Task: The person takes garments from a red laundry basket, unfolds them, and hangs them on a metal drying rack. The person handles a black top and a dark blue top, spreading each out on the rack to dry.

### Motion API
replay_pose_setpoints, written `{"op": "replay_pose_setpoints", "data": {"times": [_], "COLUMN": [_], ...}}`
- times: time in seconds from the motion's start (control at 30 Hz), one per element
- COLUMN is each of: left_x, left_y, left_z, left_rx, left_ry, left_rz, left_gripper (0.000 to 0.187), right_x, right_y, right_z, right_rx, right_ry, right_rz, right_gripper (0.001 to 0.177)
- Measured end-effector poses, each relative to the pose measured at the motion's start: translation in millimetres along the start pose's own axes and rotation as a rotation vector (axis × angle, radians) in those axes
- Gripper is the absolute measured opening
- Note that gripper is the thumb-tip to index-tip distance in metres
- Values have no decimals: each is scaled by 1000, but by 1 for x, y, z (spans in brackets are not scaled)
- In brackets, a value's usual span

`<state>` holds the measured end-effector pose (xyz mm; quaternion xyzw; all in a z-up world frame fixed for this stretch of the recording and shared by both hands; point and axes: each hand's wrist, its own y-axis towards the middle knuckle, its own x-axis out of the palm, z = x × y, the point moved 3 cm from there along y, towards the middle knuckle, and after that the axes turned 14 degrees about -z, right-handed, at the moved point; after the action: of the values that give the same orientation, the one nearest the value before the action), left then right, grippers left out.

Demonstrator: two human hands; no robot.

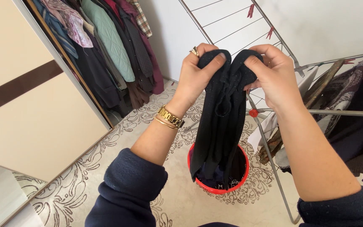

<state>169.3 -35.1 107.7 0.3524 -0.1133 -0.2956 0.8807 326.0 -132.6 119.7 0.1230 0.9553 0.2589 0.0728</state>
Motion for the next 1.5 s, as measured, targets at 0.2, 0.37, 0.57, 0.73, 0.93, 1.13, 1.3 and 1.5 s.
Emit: {"op": "replay_pose_setpoints", "data": {"times": [0.2, 0.37, 0.57, 0.73, 0.93, 1.13, 1.3, 1.5], "left_x": [8, 15, 21, 32, 38, 42, 46, 59], "left_y": [3, -6, -1, -1, 10, 24, 42, 59], "left_z": [-15, -3, -10, -8, -13, -12, 10, 32], "left_rx": [-73, -109, -169, -163, -120, -145, -96, -97], "left_ry": [4, 13, 193, 229, 152, -1, -118, -273], "left_rz": [-77, -244, -331, -354, -307, -261, -253, -261], "left_gripper": [22, 59, 77, 71, 32, 39, 38, 38], "right_x": [-3, -4, 3, 1, -1, -31, -53, -31], "right_y": [2, 1, -9, -10, -20, -55, -104, -147], "right_z": [5, 0, -19, -27, -47, -27, 45, 119], "right_rx": [-12, -5, 1, -86, -74, 49, 377, 448], "right_ry": [-9, -19, -98, -237, -447, -431, -482, -198], "right_rz": [-2, 0, -71, -158, -233, -19, 16, -120], "right_gripper": [13, 14, 24, 18, 36, 39, 43, 139]}}
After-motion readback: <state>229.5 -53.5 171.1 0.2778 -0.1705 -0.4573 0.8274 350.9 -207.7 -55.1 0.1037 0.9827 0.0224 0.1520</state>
